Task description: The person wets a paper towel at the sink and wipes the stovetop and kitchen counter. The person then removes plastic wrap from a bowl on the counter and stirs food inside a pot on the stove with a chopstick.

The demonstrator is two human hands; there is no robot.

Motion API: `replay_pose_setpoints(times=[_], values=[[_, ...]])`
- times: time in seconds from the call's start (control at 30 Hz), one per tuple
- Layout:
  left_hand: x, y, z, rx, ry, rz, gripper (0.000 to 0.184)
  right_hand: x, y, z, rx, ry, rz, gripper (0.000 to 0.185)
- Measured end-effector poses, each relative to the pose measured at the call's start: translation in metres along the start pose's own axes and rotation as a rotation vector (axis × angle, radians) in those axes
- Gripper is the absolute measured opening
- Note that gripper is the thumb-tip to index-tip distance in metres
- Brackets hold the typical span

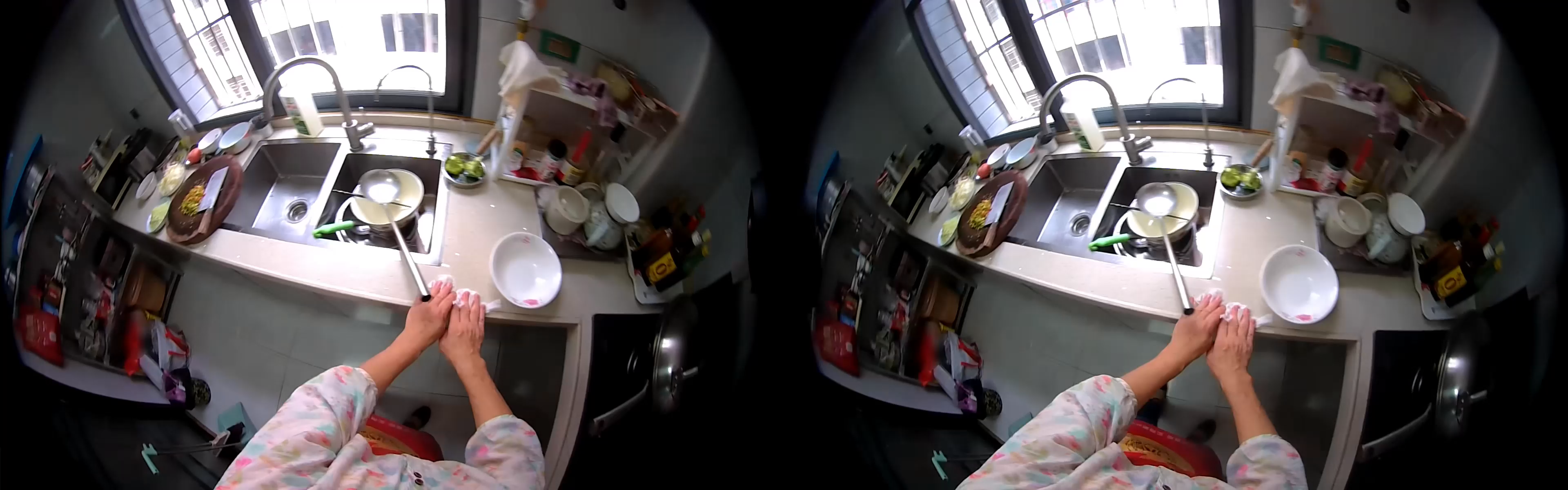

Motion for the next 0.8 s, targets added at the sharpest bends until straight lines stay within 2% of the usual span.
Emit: replay_pose_setpoints(times=[0.13,0.3,0.5,0.63,0.67,0.8], values=[[-0.058,0.018,0.025,-0.006,0.079,-0.018,0.034,-0.054,-0.022,-0.021,-0.117,0.015,0.048,0.066],[-0.150,0.055,0.055,0.071,0.156,0.010,0.035,-0.144,-0.053,-0.067,-0.139,0.089,0.024,0.075],[-0.299,0.116,0.113,0.037,0.326,0.020,0.033,-0.281,-0.117,-0.135,-0.334,0.235,0.086,0.086],[-0.402,0.151,0.168,0.124,0.456,-0.089,0.032,-0.382,-0.161,-0.180,-0.362,0.420,0.036,0.085],[-0.428,0.157,0.180,0.073,0.518,-0.047,0.033,-0.406,-0.170,-0.188,-0.380,0.458,0.009,0.084],[-0.481,0.168,0.206,0.106,0.606,0.017,0.038,-0.446,-0.192,-0.211,-0.420,0.527,-0.120,0.080]])
Point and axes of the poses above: each hand's wrist, its own z-axis away from the middle knuckle, its own y-axis out of the back of the hand, x = y × z, the point moved 7 cm from there along -z, towards the middle knuckle, and after that the axes turned 13 degrees about -x, right-handed, at the moved point
